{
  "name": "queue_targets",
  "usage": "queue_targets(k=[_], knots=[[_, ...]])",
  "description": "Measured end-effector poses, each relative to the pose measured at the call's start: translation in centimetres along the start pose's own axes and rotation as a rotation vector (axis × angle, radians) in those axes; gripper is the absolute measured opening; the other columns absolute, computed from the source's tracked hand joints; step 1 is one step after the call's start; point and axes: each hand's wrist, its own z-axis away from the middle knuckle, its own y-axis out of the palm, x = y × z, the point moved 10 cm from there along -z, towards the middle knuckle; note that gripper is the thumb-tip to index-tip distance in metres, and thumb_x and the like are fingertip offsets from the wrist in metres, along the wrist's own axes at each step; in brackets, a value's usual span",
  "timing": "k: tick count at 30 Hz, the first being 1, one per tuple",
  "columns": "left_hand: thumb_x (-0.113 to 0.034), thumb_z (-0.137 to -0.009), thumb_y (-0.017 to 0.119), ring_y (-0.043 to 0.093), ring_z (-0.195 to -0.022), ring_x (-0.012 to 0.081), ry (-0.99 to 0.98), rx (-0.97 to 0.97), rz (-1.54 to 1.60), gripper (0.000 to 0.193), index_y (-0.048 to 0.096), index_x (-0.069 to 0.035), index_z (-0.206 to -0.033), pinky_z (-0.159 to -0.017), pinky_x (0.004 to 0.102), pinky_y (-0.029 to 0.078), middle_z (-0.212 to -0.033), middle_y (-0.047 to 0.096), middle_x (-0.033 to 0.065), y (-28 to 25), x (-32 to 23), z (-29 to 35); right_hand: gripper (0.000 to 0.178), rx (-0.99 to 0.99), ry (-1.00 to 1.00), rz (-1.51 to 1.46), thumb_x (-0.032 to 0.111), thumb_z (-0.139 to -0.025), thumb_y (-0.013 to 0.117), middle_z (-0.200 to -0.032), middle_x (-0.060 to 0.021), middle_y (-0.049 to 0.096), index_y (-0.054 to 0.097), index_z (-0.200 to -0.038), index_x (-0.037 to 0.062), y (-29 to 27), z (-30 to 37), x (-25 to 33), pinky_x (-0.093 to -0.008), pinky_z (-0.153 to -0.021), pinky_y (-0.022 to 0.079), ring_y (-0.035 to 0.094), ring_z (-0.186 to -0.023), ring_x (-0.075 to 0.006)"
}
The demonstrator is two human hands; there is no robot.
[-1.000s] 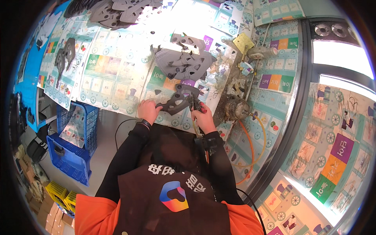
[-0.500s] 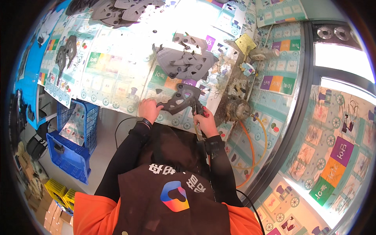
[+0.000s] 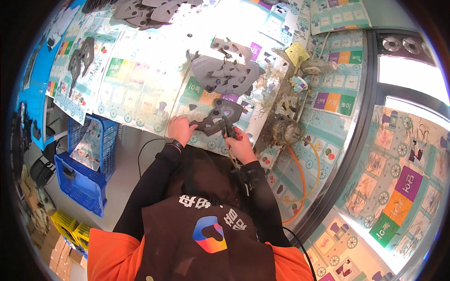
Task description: The person is using a handheld hot air blower and an adhesive applicator tool to bond components of a shoe upper.
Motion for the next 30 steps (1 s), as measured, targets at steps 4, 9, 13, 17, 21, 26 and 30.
queue_targets(k=[4, 9, 13, 17, 21, 26, 30], knots=[[-0.04, -0.08, 0.078, 0.06, -0.107, 0.0284, -0.029, 0.067, -0.006, 0.034, 0.074, -0.007, -0.089, -0.093, 0.0453, 0.045, -0.099, 0.069, 0.008, 0.4, 0.2, 0.0, 0.016, 0.034, 0.007, 0.026, 0.004, -0.079, 0.057, -0.066, -0.0031, 0.056, 0.059, -0.094, 0.0022, 0.7, 0.4, 0.3, -0.0267, -0.048, 0.034, 0.048, -0.052, -0.012], [-0.039, -0.079, 0.079, 0.06, -0.103, 0.0286, -0.014, 0.01, 0.0, 0.033, 0.073, -0.008, -0.084, -0.09, 0.0447, 0.047, -0.094, 0.068, 0.0077, 0.1, 0.2, 0.0, 0.016, 0.038, 0.053, 0.054, 0.002, -0.077, 0.056, -0.066, -0.0037, 0.055, 0.058, -0.093, 0.0008, 0.4, 0.4, -0.9, -0.0275, -0.053, 0.037, 0.05, -0.055, -0.0137], [-0.04, -0.078, 0.08, 0.061, -0.1, 0.0294, -0.002, -0.032, 0.012, 0.032, 0.072, -0.008, -0.079, -0.087, 0.0448, 0.048, -0.091, 0.068, 0.0079, -0.1, 0.1, 0.1, 0.017, 0.052, 0.015, 0.022, 0.005, -0.079, 0.059, -0.064, -0.0017, 0.056, 0.058, -0.096, 0.0038, 0.6, 0.3, -1.2, -0.0248, -0.041, 0.03, 0.042, -0.044, -0.0082], [-0.04, -0.078, 0.079, 0.061, -0.101, 0.0298, 0.002, -0.036, 0.002, 0.033, 0.072, -0.008, -0.081, -0.088, 0.0451, 0.048, -0.092, 0.068, 0.0084, -0.3, 0.1, 0.2, 0.017, 0.048, 0.055, 0.042, 0.003, -0.077, 0.056, -0.065, -0.004, 0.055, 0.059, -0.094, 0.0004, 0.8, 0.4, -1.1, -0.0273, -0.053, 0.038, 0.051, -0.056, -0.0138], [-0.039, -0.079, 0.079, 0.061, -0.102, 0.0303, 0.0, -0.009, 0.013, 0.033, 0.073, -0.007, -0.082, -0.089, 0.0452, 0.048, -0.093, 0.068, 0.0094, -0.3, 0.1, 0.2, 0.018, 0.054, 0.035, 0.063, 0.004, -0.078, 0.057, -0.065, -0.0035, 0.055, 0.059, -0.095, 0.0005, 1.4, 0.5, -0.3, -0.0271, -0.053, 0.038, 0.051, -0.056, -0.0133], [-0.039, -0.079, 0.079, 0.061, -0.102, 0.0304, -0.004, -0.005, 0.014, 0.033, 0.073, -0.007, -0.083, -0.089, 0.0444, 0.048, -0.093, 0.069, 0.0096, -0.7, -0.1, 0.2, 0.018, 0.108, 0.037, 0.05, 0.003, -0.077, 0.057, -0.066, -0.0029, 0.054, 0.059, -0.095, 0.0005, 2.4, 0.2, -0.4, -0.0264, -0.053, 0.037, 0.05, -0.056, -0.0123], [-0.039, -0.079, 0.079, 0.061, -0.101, 0.0304, -0.001, -0.015, 0.009, 0.032, 0.073, -0.007, -0.082, -0.089, 0.0443, 0.047, -0.092, 0.069, 0.0094, -0.4, 0.1, 0.2, 0.021, 0.154, 0.008, 0.088, 0.002, -0.076, 0.057, -0.068, -0.0034, 0.056, 0.059, -0.097, 0.0005, 2.9, 0.1, -0.5, -0.026, -0.052, 0.037, 0.05, -0.056, -0.0126]])
